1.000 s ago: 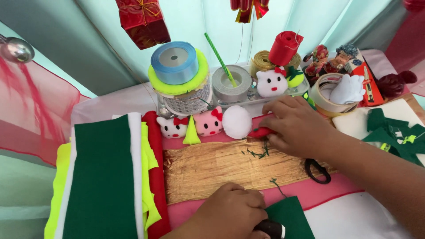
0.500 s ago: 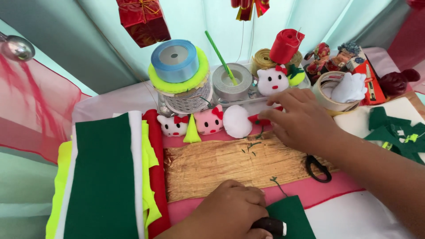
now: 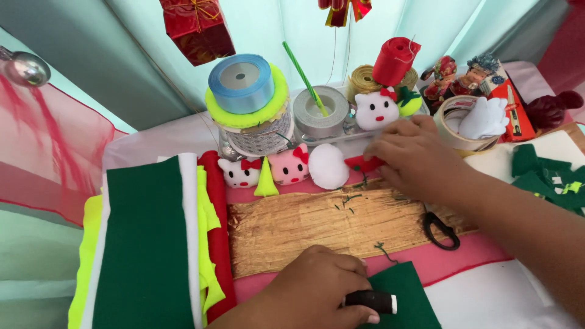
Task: Cutting green felt with scissors and preparing materials for a craft project
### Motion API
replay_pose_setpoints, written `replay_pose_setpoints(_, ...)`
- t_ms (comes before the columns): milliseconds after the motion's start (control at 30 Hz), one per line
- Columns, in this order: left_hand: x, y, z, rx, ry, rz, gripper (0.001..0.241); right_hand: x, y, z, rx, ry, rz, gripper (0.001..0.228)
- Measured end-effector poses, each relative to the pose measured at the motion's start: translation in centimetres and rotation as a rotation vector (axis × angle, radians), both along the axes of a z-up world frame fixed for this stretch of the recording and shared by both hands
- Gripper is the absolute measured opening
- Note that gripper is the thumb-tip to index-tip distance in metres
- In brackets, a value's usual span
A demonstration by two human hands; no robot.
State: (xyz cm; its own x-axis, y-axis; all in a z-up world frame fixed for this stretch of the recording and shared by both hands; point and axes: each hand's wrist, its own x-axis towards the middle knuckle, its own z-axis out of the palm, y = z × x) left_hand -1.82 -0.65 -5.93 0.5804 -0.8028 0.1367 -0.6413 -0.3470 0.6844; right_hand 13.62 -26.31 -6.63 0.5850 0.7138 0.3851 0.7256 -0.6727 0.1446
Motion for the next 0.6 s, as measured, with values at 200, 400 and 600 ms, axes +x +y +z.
replay_pose_setpoints(200, -0.1, 0.1, -0.2, -0.068, 0.058, 0.005, 0.035, -2.0, -0.8, 4.6, 0.604, 0.841, -0.274, 0.026)
replay_pose_setpoints(400, 0.2, 0.2, 0.0, 0.012, 0.065, -0.005, 0.039, -2.2, -1.4, 4.5, 1.174, 1.190, -0.154, 0.041)
replay_pose_setpoints(600, 0.2, 0.4, 3.6, 0.065, 0.143, 0.173, 0.050, -4.6, 0.4, 5.5, 1.104, 1.363, -0.185, 0.029)
